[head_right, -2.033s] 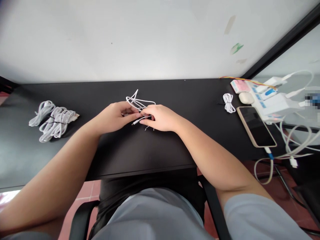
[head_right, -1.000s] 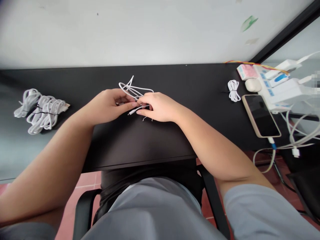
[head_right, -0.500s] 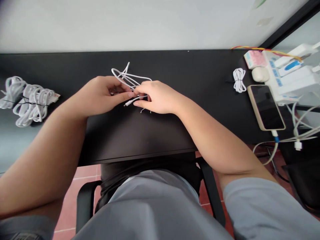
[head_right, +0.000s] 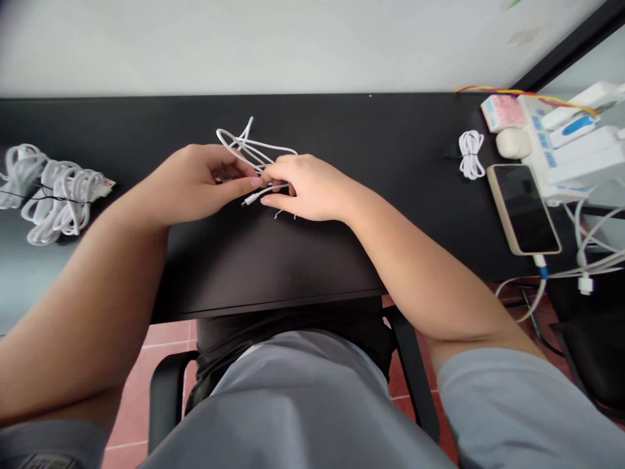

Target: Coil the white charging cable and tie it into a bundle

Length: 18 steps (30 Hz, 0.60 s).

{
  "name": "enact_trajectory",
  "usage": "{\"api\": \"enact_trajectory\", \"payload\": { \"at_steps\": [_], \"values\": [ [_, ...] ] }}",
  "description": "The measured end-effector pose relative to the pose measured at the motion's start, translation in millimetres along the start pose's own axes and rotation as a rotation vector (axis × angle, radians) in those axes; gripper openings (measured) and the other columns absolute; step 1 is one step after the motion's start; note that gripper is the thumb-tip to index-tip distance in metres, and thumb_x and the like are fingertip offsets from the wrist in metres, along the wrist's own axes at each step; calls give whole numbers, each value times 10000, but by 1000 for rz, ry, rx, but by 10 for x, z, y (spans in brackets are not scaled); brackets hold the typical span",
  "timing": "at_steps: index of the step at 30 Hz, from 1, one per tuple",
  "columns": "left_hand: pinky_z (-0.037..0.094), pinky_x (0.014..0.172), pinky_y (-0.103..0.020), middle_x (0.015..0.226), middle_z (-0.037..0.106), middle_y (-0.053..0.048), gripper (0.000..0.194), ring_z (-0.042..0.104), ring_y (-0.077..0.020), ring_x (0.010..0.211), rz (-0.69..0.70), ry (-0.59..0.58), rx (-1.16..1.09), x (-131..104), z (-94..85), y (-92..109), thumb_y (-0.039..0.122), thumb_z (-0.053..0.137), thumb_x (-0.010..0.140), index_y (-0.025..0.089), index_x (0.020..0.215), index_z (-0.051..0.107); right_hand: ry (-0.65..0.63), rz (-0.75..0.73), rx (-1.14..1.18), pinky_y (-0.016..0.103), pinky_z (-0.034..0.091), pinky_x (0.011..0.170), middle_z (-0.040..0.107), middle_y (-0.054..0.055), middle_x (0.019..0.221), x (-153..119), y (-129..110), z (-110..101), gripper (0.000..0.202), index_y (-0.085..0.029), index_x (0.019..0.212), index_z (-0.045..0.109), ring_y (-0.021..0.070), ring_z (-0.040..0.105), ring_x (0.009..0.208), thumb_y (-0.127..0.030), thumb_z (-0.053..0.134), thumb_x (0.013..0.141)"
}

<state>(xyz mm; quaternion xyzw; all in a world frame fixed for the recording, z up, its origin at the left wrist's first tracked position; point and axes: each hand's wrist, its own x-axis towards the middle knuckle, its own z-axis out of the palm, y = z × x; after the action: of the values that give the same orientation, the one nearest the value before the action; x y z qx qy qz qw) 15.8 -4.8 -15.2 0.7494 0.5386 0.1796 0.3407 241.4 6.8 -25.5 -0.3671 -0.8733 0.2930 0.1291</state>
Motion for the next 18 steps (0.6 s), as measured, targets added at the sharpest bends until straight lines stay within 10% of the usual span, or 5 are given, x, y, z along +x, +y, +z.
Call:
{"api": "enact_trajectory", "payload": {
  "at_steps": [18],
  "values": [
    [489, 758, -310, 911, 748, -11, 392, 622, -144, 810, 56, 13, -22, 8, 5, -45, 618, 658, 824, 258, 948, 753, 15, -36, -20, 283, 349, 775, 638, 57, 1023, -6, 25, 8, 265, -171, 1111, 707, 129, 517, 822, -363, 659, 934]
  ]
}}
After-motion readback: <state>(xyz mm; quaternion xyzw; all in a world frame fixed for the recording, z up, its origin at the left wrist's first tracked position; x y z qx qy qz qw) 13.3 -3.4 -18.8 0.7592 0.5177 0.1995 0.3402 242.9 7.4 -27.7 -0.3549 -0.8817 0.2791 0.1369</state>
